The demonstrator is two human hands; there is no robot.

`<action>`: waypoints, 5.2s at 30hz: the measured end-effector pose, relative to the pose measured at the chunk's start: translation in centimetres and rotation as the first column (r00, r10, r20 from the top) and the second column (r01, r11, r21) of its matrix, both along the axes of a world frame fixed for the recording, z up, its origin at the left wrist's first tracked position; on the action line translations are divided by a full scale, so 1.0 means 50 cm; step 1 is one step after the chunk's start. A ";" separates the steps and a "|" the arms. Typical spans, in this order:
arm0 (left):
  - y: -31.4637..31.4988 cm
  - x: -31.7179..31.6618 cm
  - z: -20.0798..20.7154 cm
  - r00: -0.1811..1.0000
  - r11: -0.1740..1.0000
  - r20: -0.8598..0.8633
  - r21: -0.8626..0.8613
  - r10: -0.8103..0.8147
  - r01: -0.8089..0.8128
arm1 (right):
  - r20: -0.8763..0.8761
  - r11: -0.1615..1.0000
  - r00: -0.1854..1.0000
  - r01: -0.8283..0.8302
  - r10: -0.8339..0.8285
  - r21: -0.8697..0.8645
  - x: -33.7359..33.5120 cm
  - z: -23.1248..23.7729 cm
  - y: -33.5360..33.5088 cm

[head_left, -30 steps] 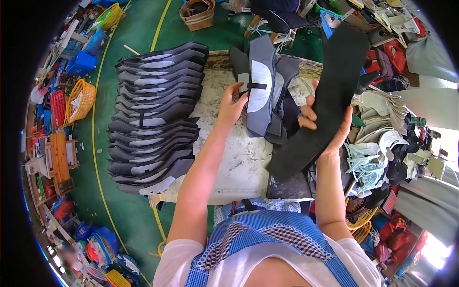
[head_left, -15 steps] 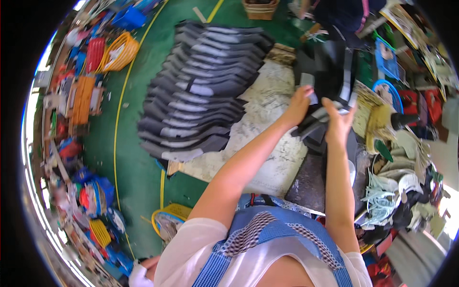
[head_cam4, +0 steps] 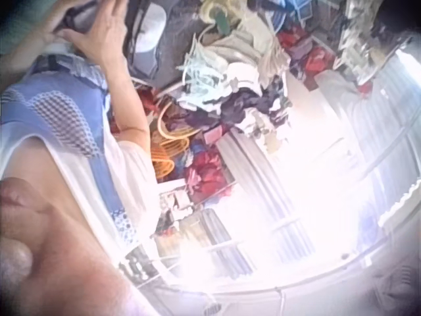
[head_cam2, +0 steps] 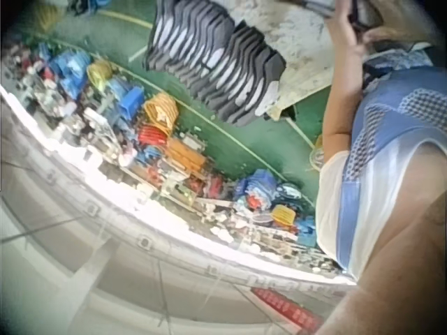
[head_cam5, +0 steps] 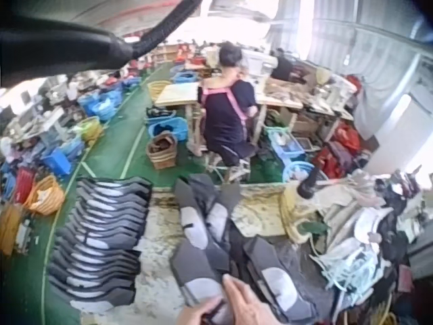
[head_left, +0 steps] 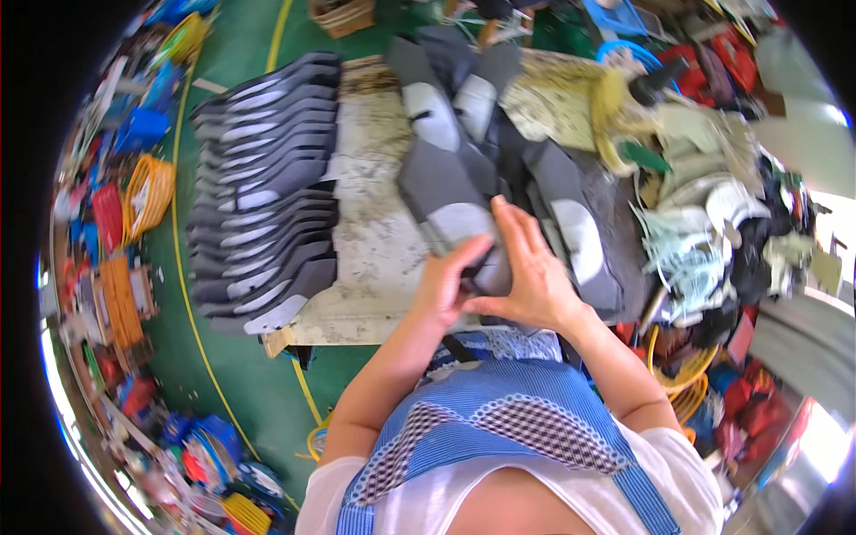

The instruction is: Applying glue to the edges and surfaces of shoe upper components using a small spreading tool and stacking them.

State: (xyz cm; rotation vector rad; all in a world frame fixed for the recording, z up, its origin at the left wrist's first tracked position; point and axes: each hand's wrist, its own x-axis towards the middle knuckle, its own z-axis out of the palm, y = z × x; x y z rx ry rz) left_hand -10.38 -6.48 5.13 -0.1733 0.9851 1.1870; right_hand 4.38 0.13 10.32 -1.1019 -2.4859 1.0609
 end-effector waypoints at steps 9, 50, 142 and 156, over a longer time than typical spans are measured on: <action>0.028 0.161 0.067 0.908 0.857 -0.415 0.485 0.049 0.176 | -0.136 0.604 0.863 0.220 -0.487 -0.766 0.372 -0.028 -0.060; 0.099 -0.197 -0.102 0.908 0.800 -0.216 0.573 0.358 -0.179 | -0.443 0.597 0.667 0.003 -0.599 -0.802 -0.155 -0.163 0.185; -0.341 -0.093 0.059 0.580 0.828 -0.610 0.264 0.540 -0.495 | -0.055 0.963 0.962 0.264 -0.267 -0.051 -0.144 -0.256 -0.026; -0.243 -0.194 0.028 0.702 0.915 -0.589 0.298 0.400 -0.271 | -0.513 0.817 0.637 0.410 -0.575 -0.407 -0.091 -0.251 0.046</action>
